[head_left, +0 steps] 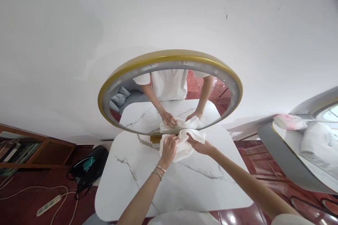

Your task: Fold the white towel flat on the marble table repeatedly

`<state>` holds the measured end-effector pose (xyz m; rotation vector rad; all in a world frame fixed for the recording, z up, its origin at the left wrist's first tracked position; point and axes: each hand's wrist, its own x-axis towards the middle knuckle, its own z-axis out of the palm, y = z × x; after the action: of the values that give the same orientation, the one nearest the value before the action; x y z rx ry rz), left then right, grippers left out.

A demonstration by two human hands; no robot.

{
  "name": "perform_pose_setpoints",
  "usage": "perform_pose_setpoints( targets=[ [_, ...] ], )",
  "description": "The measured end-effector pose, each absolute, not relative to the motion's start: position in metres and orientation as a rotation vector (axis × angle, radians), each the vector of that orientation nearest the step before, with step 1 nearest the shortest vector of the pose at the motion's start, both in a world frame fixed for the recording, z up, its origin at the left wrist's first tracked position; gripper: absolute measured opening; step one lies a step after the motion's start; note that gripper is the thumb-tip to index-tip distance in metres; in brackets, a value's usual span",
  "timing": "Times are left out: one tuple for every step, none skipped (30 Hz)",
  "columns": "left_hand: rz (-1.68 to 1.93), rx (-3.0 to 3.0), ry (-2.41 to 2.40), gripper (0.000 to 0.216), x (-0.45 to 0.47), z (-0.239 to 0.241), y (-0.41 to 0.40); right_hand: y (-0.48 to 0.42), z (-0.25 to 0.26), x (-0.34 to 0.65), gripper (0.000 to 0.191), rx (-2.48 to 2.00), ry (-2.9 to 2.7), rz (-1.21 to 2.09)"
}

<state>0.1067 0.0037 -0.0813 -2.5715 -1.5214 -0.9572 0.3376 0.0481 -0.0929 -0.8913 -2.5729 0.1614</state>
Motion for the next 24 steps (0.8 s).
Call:
perform_pose_setpoints(
  targets=[
    [-0.925, -2.627, -1.528, 0.035, 0.108, -0.086, 0.000, 0.041, -0.095, 0.337, 0.038, -0.966, -2.553, 0.172],
    [-0.899, -2.669, -1.524, 0.036, 0.109, -0.089, -0.003, 0.034, -0.096, 0.337, 0.037, -1.039, -2.503, 0.168],
    [-0.881, -2.696, -1.514, 0.037, 0.109, -0.091, -0.007, 0.027, -0.097, 0.337, 0.035, -1.112, -2.418, 0.146],
    [-0.868, -2.707, -1.511, 0.037, 0.110, -0.092, -0.011, 0.020, -0.096, 0.336, 0.031, -1.184, -2.307, 0.111],
    [-0.852, -2.720, -1.517, 0.038, 0.111, -0.093, -0.015, 0.014, -0.095, 0.335, 0.029, -1.247, -2.183, 0.065],
    [-0.833, -2.740, -1.522, 0.039, 0.112, -0.093, -0.019, 0.008, -0.094, 0.334, 0.028, -1.298, -2.067, 0.009],
    [-0.812, -2.771, -1.521, 0.040, 0.112, -0.093, -0.022, 0.002, -0.092, 0.333, 0.028, -1.328, -1.986, -0.056],
    [-0.788, -2.811, -1.511, 0.042, 0.113, -0.093, -0.025, -0.003, -0.089, 0.330, 0.029, -1.332, -1.955, -0.124],
    [-0.762, -2.859, -1.494, 0.044, 0.113, -0.092, -0.028, -0.008, -0.086, 0.328, 0.032, -1.310, -1.974, -0.187],
    [-0.735, -2.908, -1.470, 0.044, 0.113, -0.090, -0.030, -0.012, -0.083, 0.325, 0.036, -1.267, -2.031, -0.235],
    [-0.710, -2.952, -1.444, 0.044, 0.113, -0.088, -0.032, -0.015, -0.080, 0.323, 0.041, -1.213, -2.107, -0.260],
    [-0.688, -2.983, -1.430, 0.043, 0.112, -0.085, -0.034, -0.017, -0.077, 0.320, 0.044, -1.160, -2.186, -0.257],
    [-0.668, -3.004, -1.434, 0.042, 0.111, -0.081, -0.035, -0.018, -0.074, 0.319, 0.045, -1.116, -2.253, -0.229],
    [-0.652, -3.023, -1.449, 0.040, 0.109, -0.077, -0.037, -0.017, -0.073, 0.318, 0.045, -1.085, -2.301, -0.184],
    [-0.645, -3.040, -1.473, 0.036, 0.106, -0.072, -0.038, -0.016, -0.072, 0.318, 0.044, -1.069, -2.331, -0.134],
    [-0.647, -3.057, -1.506, 0.031, 0.104, -0.067, -0.039, -0.014, -0.072, 0.319, 0.044, -1.062, -2.345, -0.087],
    [-0.660, -3.072, -1.542, 0.027, 0.101, -0.061, -0.039, -0.012, -0.073, 0.321, 0.045, -1.062, -2.346, -0.047],
    [-0.680, -3.085, -1.581, 0.024, 0.098, -0.055, -0.039, -0.009, -0.075, 0.324, 0.045, -1.070, -2.339, -0.016],
    [-0.699, -3.095, -1.621, 0.024, 0.095, -0.050, -0.038, -0.006, -0.078, 0.328, 0.046, -1.083, -2.326, 0.003],
    [-0.713, -3.096, -1.667, 0.028, 0.092, -0.045, -0.036, -0.004, -0.080, 0.332, 0.045, -1.100, -2.306, 0.009],
    [-0.717, -3.087, -1.719, 0.031, 0.089, -0.041, -0.034, -0.001, -0.083, 0.335, 0.044, -1.119, -2.284, 0.006],
    [-0.708, -3.071, -1.771, 0.032, 0.086, -0.037, -0.032, 0.001, -0.085, 0.338, 0.043, -1.136, -2.264, -0.004],
    [-0.692, -3.047, -1.823, 0.031, 0.083, -0.034, -0.031, 0.003, -0.088, 0.341, 0.041, -1.144, -2.249, -0.021],
    [-0.670, -3.020, -1.872, 0.028, 0.080, -0.032, -0.029, 0.005, -0.090, 0.343, 0.039, -1.141, -2.245, -0.045]
  ],
)
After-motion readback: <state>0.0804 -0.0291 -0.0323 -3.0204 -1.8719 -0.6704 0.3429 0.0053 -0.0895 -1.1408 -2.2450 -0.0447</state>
